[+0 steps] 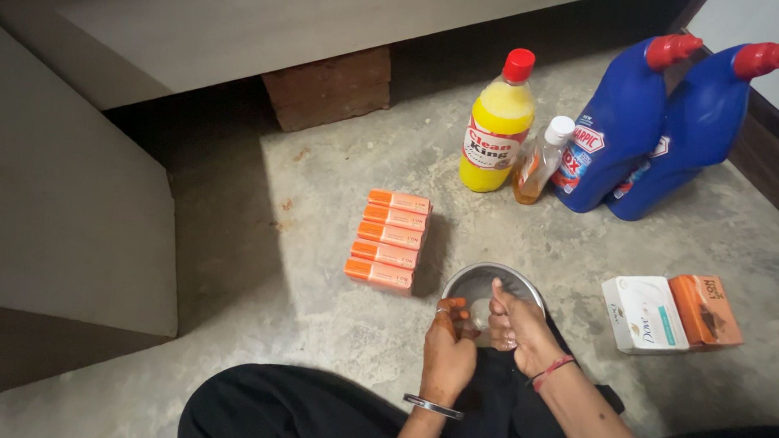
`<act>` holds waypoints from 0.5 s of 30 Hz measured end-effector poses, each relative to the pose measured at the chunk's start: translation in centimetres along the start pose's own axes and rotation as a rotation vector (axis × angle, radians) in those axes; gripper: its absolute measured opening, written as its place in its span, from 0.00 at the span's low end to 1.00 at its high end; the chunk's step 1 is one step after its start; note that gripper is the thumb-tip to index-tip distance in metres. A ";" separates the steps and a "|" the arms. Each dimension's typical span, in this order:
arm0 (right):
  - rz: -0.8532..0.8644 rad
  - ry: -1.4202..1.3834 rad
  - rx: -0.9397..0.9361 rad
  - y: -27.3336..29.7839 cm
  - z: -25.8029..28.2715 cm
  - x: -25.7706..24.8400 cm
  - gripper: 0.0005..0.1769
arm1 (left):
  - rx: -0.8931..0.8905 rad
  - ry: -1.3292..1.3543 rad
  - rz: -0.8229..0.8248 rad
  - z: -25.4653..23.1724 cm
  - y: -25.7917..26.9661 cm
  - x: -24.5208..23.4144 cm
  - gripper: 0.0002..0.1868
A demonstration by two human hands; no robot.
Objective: The person sits on the floor and wipes the plastic-wrapped packaging of stacked orange soap bars using a dark cloth. They repeatedly rub the cloth over the surface of the soap packages while holding them in their hands.
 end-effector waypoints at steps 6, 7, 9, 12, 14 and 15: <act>-0.038 -0.069 0.019 0.0 0.1 0.1 0.30 | -0.007 -0.074 0.002 0.2 0.0 0.0 0.26; -0.048 -0.061 0.020 -0.1 0.0 0.0 0.30 | 0.005 -0.093 -0.008 0.1 -0.1 -0.1 0.25; -0.069 -0.047 0.023 -0.4 -0.1 -0.2 0.30 | -0.049 -0.057 0.015 0.7 -0.1 0.2 0.24; -0.026 -0.058 0.014 -0.7 -0.3 0.4 0.30 | -0.078 -0.031 0.025 1.0 -0.2 0.5 0.21; -0.060 -0.074 0.016 -0.9 -0.4 0.0 0.29 | -0.072 -0.029 0.025 1.1 -0.2 0.6 0.20; -0.077 -0.082 0.017 -1.0 -0.4 -0.1 0.29 | -0.064 -0.031 0.025 1.0 -0.2 0.6 0.20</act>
Point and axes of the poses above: each hand's wrist, its own y-axis away from the middle knuckle, its own x-axis out of the palm, z = x × y, the point moved 10 cm from there along -y, towards the middle knuckle, and after that the axes turned 10 degrees about -z, right-handed, at the moved point
